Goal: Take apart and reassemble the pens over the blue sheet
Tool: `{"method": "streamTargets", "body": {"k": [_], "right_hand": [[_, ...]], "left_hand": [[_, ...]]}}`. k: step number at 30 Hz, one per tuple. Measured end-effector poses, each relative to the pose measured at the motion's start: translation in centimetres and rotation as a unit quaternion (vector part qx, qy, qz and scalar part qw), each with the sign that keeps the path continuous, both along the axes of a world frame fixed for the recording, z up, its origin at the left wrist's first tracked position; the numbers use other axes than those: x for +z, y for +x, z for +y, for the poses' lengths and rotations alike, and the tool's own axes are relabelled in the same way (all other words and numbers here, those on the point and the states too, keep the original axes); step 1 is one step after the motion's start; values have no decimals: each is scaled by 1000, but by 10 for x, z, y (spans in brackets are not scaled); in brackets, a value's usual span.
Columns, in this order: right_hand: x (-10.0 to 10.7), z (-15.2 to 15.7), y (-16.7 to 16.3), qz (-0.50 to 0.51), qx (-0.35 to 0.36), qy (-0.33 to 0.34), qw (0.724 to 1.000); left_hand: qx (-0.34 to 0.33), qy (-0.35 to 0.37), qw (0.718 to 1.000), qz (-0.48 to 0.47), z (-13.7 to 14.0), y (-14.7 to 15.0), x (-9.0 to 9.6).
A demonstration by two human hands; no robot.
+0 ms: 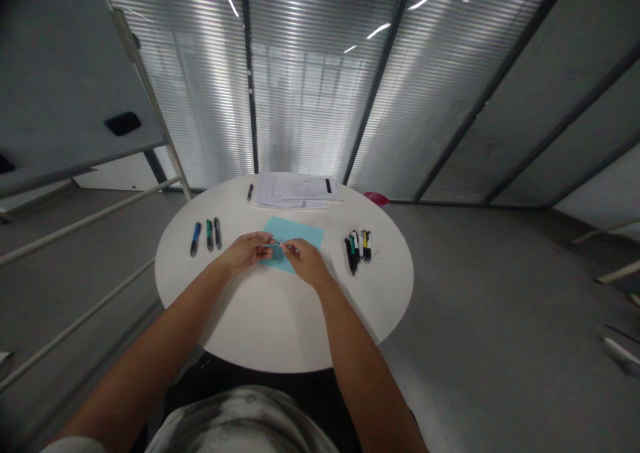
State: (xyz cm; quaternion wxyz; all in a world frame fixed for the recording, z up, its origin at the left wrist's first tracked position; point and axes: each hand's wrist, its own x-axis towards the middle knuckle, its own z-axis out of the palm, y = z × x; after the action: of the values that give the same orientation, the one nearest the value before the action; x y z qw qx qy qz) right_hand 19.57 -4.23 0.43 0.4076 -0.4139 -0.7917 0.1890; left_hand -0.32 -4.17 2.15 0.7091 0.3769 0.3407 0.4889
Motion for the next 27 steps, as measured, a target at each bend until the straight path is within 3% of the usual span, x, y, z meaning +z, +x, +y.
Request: {"method": "streamTargets", "body": {"k": [14, 27], "right_hand": [[-1, -1, 2, -37, -14, 10, 999], [0, 0, 2, -66, -38, 30, 997]], "left_hand": [[8, 29, 998, 52, 5, 2, -11], [40, 86, 987, 128, 4, 5, -10]]}}
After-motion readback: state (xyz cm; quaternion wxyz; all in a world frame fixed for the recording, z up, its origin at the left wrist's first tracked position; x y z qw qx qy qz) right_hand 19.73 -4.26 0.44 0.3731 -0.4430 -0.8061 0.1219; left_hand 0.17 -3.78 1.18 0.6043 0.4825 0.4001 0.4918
